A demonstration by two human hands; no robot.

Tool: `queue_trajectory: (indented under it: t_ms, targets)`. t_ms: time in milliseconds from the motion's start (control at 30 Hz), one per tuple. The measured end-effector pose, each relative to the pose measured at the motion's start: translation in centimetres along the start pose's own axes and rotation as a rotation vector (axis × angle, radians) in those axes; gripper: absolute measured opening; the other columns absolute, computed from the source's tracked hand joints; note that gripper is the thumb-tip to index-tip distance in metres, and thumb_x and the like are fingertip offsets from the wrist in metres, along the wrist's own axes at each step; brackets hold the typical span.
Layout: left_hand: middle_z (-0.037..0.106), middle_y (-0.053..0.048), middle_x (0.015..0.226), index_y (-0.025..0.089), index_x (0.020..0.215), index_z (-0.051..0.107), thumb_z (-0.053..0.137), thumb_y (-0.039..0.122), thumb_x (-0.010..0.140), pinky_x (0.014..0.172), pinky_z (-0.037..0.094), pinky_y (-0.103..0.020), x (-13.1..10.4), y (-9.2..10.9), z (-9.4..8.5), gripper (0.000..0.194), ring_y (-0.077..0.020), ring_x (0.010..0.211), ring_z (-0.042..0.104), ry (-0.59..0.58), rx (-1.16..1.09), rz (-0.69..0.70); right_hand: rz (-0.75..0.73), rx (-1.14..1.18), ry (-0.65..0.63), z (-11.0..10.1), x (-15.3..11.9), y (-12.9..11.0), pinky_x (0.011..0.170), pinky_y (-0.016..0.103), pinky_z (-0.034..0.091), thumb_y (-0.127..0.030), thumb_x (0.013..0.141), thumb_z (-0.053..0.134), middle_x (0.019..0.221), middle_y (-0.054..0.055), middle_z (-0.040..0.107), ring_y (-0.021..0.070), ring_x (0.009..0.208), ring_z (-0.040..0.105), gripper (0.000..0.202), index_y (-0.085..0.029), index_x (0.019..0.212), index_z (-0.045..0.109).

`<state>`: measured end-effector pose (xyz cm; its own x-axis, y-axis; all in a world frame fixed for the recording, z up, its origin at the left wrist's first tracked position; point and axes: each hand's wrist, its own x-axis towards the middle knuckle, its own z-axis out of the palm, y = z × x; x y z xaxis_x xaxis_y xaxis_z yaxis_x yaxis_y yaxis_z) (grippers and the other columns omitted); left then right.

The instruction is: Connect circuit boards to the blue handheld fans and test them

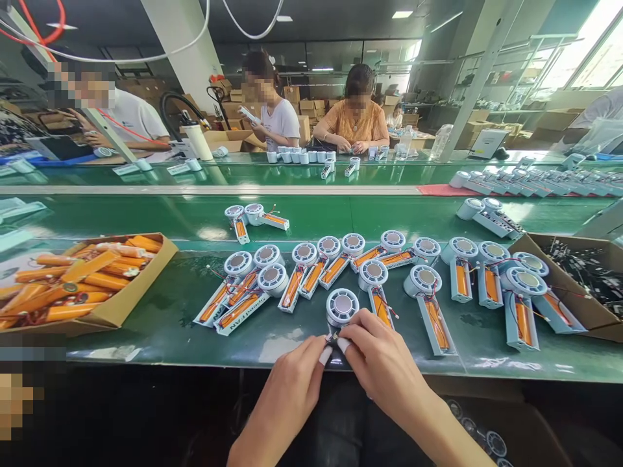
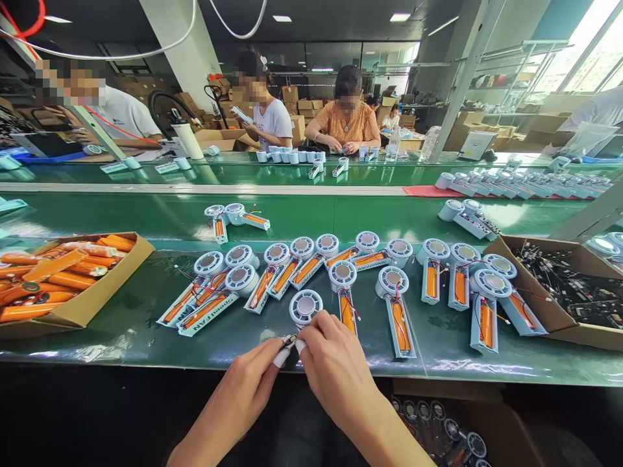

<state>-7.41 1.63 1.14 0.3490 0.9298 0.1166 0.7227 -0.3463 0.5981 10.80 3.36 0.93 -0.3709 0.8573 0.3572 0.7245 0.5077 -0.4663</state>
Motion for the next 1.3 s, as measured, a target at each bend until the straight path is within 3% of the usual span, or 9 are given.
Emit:
queue_trajectory:
  t_ms: [233,533,667,867,1100,1200,1300]
  targets:
    - [0.072,-0.004,0.099,0.024,0.102,0.063,0.036,0.011,0.097,0.077,0.052,-0.030,-0.2,-0.6,0.1,0.030,-0.0223,0.093,0.070,-0.047,-0.093,-0.019,-0.120,0.026,-0.129,-1.2,0.3,0.0,0.075,0.030,0.050,-0.001,0.092,0.048,0.099,0.005,0.060,0.0190,0.085,0.060,0.034,-0.020,0.116,0.062]
    - [0.070,0.002,0.087,0.025,0.088,0.060,0.038,0.016,0.101,0.067,0.046,-0.026,0.0,-0.6,-0.6,0.027,-0.0183,0.079,0.067,-0.087,-0.171,-0.016,-0.243,0.031,-0.147,-1.6,1.0,0.9,0.071,0.030,0.049,-0.005,0.097,0.045,0.091,0.006,0.059,0.0186,0.080,0.056,0.023,-0.016,0.097,0.066]
    - [0.073,-0.002,0.093,0.024,0.096,0.065,0.037,0.014,0.100,0.070,0.052,-0.027,0.1,-0.4,-0.2,0.029,-0.0195,0.083,0.070,-0.034,-0.153,-0.009,-0.176,0.137,-0.110,-1.3,1.0,0.8,0.074,0.030,0.049,-0.012,0.100,0.046,0.091,0.006,0.062,0.0184,0.082,0.057,0.022,-0.018,0.100,0.068]
    - [0.069,-0.009,0.133,0.022,0.125,0.066,0.039,0.021,0.101,0.102,0.054,-0.034,0.2,-0.7,0.9,0.036,-0.0217,0.123,0.065,0.108,-0.211,0.007,0.066,0.441,-0.036,-2.9,-0.3,1.3,0.088,0.029,0.053,-0.017,0.103,0.044,0.110,0.006,0.068,0.0178,0.100,0.066,0.026,-0.024,0.118,0.064]
    - [0.066,-0.006,0.139,0.023,0.136,0.060,0.038,0.017,0.100,0.112,0.047,-0.037,0.5,-1.0,0.8,0.043,-0.0200,0.131,0.059,0.073,-0.238,0.015,0.036,0.203,-0.170,-3.5,-2.8,0.7,0.095,0.034,0.054,-0.002,0.091,0.043,0.128,0.006,0.063,0.0206,0.112,0.063,0.050,-0.029,0.130,0.057]
    - [0.066,-0.007,0.137,0.021,0.131,0.062,0.038,0.018,0.100,0.110,0.048,-0.035,0.6,-0.9,0.7,0.039,-0.0198,0.129,0.060,0.083,-0.246,0.003,0.013,0.065,-0.196,-2.4,-2.8,-0.4,0.090,0.041,0.057,-0.005,0.088,0.051,0.118,0.009,0.068,0.0254,0.103,0.067,0.051,-0.023,0.135,0.054]
    - [0.069,-0.008,0.128,0.021,0.118,0.066,0.038,0.019,0.100,0.101,0.053,-0.032,0.5,-0.6,0.5,0.034,-0.0207,0.119,0.065,0.115,-0.238,-0.024,0.000,0.049,-0.206,-1.6,-2.6,-0.8,0.078,0.038,0.060,-0.008,0.090,0.050,0.104,0.009,0.074,0.0249,0.089,0.071,0.049,-0.018,0.138,0.052]
